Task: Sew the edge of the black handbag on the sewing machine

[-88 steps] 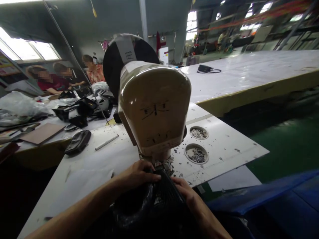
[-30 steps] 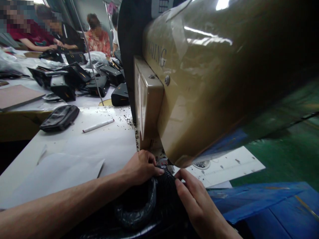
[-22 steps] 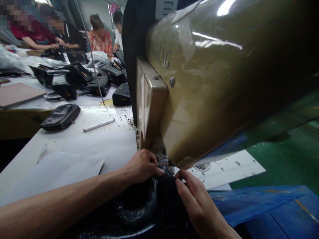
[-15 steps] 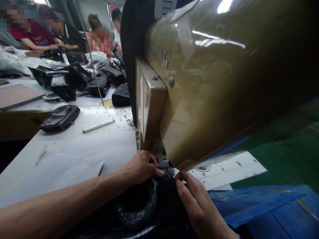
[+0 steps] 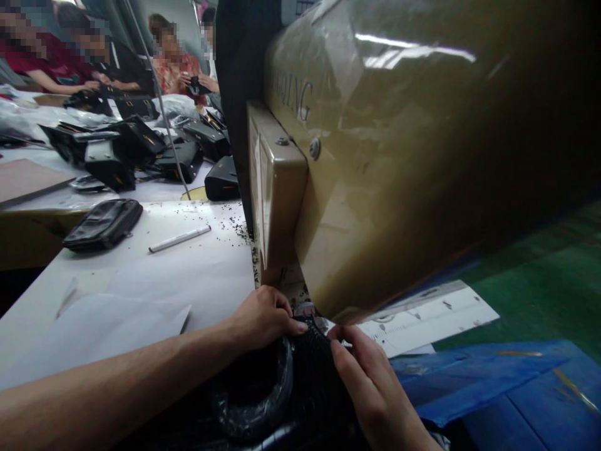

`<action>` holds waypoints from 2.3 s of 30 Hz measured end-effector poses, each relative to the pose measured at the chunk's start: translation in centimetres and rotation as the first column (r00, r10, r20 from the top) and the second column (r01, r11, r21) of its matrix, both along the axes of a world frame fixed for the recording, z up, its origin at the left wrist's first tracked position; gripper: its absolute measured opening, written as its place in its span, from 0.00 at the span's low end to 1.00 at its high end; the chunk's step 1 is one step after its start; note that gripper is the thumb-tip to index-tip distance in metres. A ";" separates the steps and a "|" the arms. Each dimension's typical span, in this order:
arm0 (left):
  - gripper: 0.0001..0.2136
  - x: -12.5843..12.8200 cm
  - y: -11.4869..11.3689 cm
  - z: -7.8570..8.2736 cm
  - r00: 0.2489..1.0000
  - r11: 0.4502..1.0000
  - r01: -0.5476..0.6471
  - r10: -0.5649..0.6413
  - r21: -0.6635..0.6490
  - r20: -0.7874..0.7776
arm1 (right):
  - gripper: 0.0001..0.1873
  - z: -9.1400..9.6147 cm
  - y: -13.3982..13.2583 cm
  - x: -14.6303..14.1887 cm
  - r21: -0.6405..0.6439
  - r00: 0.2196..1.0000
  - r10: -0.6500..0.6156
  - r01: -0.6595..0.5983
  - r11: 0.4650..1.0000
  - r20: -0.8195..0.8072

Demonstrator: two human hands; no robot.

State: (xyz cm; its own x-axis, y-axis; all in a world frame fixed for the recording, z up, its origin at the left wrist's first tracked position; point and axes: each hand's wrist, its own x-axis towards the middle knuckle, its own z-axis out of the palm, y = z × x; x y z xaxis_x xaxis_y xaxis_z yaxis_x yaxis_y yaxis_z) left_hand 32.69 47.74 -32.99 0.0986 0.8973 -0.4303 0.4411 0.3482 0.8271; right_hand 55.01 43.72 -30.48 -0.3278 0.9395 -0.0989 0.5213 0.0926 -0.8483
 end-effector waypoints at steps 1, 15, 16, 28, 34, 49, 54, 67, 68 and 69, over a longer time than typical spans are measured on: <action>0.16 0.0 0.0 -0.1 1.000 1.000 0.005 -0.005 -0.002 -0.002 | 0.19 0.0 0.1 0.0 0.002 1.000 0.004 -0.004 1.000 -0.008; 0.13 0.2 -0.8 0.1 1.000 1.000 -0.022 0.022 0.012 -0.019 | 0.19 -0.1 1.0 0.0 -0.026 0.995 0.038 -0.040 0.999 -0.088; 0.12 0.2 -0.8 0.4 1.000 1.000 -0.023 0.023 0.005 -0.020 | 0.19 -0.2 1.0 -0.1 -0.024 0.996 0.037 -0.039 0.999 -0.085; 0.12 0.3 -0.4 2.1 0.999 0.997 -0.041 0.039 -0.062 -0.030 | 0.14 0.2 -2.0 -1.0 0.242 0.996 -0.073 0.085 0.967 -0.058; 0.12 0.5 -0.5 2.1 0.996 0.993 -0.041 0.031 -0.111 -0.086 | 0.10 -0.9 -2.6 -1.7 0.367 0.989 -0.117 0.140 0.920 -0.085; 0.15 -0.3 -1.4 4.7 0.980 0.976 0.064 -0.101 -0.211 -0.172 | 0.17 -1.0 -3.0 -2.1 0.260 0.971 -0.235 0.241 0.935 -0.054; 0.14 0.8 -1.2 5.0 0.971 0.977 -0.031 -0.020 -0.213 -0.237 | 0.18 -1.3 -3.4 -2.1 0.250 0.969 -0.243 0.249 0.936 -0.053; 0.06 0.5 -1.1 4.2 0.987 0.989 -0.071 0.050 -0.133 -0.156 | 0.16 -0.8 -2.6 -2.2 0.131 0.974 -0.191 0.206 0.970 -0.118; 0.06 0.5 -1.3 4.1 0.987 0.991 -0.072 0.055 -0.109 -0.148 | 0.16 -1.0 -2.8 -2.2 0.138 0.971 -0.205 0.221 0.965 -0.121; 0.07 0.4 -1.4 3.9 0.988 0.994 -0.074 0.062 -0.083 -0.142 | 0.16 -1.2 -3.0 -2.2 0.151 0.968 -0.214 0.233 0.961 -0.130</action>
State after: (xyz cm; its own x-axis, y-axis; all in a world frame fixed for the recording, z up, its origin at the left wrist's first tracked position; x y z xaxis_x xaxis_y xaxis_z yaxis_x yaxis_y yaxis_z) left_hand 33.12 46.30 -29.06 -0.0280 0.8578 -0.5132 0.5225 0.4503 0.7240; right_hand 52.82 40.69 -31.71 -0.1077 0.9903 0.0873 0.4475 0.1267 -0.8853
